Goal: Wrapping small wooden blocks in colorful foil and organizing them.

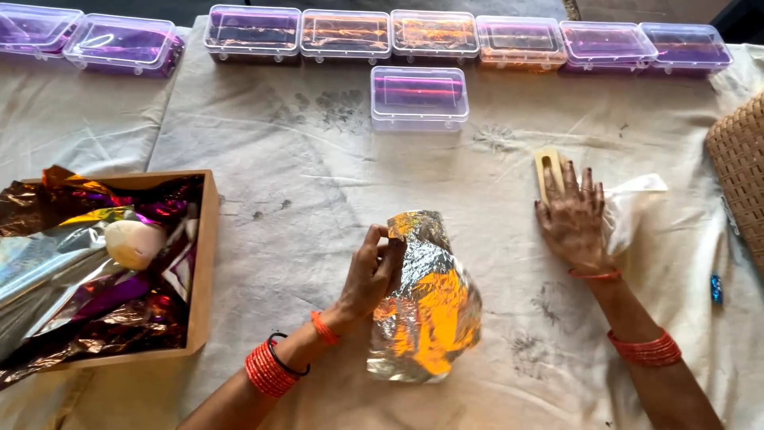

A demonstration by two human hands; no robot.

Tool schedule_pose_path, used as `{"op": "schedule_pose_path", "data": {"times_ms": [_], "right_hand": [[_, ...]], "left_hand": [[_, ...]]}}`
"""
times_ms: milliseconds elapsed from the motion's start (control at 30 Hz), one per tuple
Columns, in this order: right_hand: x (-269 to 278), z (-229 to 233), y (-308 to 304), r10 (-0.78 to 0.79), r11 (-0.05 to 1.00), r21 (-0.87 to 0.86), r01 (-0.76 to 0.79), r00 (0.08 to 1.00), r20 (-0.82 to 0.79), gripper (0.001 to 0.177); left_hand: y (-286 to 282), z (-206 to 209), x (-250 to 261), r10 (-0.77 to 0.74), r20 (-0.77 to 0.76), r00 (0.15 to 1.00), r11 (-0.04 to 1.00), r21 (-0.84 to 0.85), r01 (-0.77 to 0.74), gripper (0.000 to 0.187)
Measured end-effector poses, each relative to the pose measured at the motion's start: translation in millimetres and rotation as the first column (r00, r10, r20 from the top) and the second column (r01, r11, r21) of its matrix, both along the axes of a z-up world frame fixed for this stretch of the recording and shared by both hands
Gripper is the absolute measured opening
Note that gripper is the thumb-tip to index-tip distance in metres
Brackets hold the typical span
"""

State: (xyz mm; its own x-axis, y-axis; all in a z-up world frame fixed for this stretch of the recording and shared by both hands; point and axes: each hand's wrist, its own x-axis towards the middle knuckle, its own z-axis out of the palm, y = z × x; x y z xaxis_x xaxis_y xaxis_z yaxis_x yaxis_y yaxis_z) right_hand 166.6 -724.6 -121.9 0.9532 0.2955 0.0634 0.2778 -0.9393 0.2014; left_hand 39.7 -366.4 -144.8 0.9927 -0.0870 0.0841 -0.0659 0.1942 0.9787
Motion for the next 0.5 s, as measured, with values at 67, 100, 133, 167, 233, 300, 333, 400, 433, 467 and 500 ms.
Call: {"op": "schedule_pose_path", "data": {"times_ms": [67, 100, 133, 167, 233, 300, 333, 400, 433, 467, 500], "right_hand": [[-20, 4, 11, 0.041, 0.999, -0.036, -0.033, 0.964, 0.264, 0.067], [-28, 8, 25, 0.042, 0.999, -0.033, -0.034, 0.964, 0.261, 0.067], [-39, 9, 41, 0.235, 0.836, 0.504, -0.215, 0.972, 0.025, 0.069], [-49, 11, 56, 0.501, 0.400, 0.902, -0.163, 0.863, -0.067, 0.070], [-71, 27, 85, 0.613, 0.272, 0.957, -0.101, 0.785, -0.091, 0.077], [-81, 28, 97, 0.715, 0.150, 0.988, -0.022, 0.693, -0.093, 0.084], [-80, 21, 97, 0.757, 0.103, 0.995, -0.009, 0.650, -0.073, 0.083], [-76, 5, 91, 0.794, 0.058, 0.998, 0.020, 0.605, -0.058, 0.083], [-72, -4, 85, 0.774, 0.000, 0.997, 0.083, 0.631, -0.053, 0.070], [-68, -13, 78, 0.751, -0.055, 0.988, 0.144, 0.658, -0.055, 0.058], [-67, -18, 68, 0.749, -0.050, 0.986, 0.157, 0.659, -0.067, 0.058]], "left_hand": [[0, -15, 5, -0.021, 0.112, 0.993, 0.986, 0.164, 0.002, 0.007], [-1, -13, 7, -0.020, 0.109, 0.994, 0.986, 0.168, 0.001, 0.007], [0, -11, 4, -0.017, 0.131, 0.991, 0.979, 0.205, -0.010, 0.008], [0, -9, 2, -0.016, 0.153, 0.988, 0.970, 0.242, -0.022, 0.009], [-2, -1, -3, -0.016, 0.149, 0.989, 0.971, 0.239, -0.020, 0.009], [-6, 4, -6, -0.016, 0.148, 0.989, 0.972, 0.232, -0.019, 0.010], [-7, 7, -8, -0.027, 0.178, 0.984, 0.971, 0.239, -0.016, 0.010], [-6, 6, -8, -0.039, 0.193, 0.980, 0.970, 0.244, -0.009, 0.010], [-5, 3, -7, -0.040, 0.218, 0.975, 0.963, 0.269, -0.021, 0.011], [-6, -1, -5, -0.041, 0.243, 0.969, 0.957, 0.290, -0.032, 0.012], [-7, 3, -7, -0.042, 0.230, 0.972, 0.958, 0.285, -0.026, 0.012]]}}
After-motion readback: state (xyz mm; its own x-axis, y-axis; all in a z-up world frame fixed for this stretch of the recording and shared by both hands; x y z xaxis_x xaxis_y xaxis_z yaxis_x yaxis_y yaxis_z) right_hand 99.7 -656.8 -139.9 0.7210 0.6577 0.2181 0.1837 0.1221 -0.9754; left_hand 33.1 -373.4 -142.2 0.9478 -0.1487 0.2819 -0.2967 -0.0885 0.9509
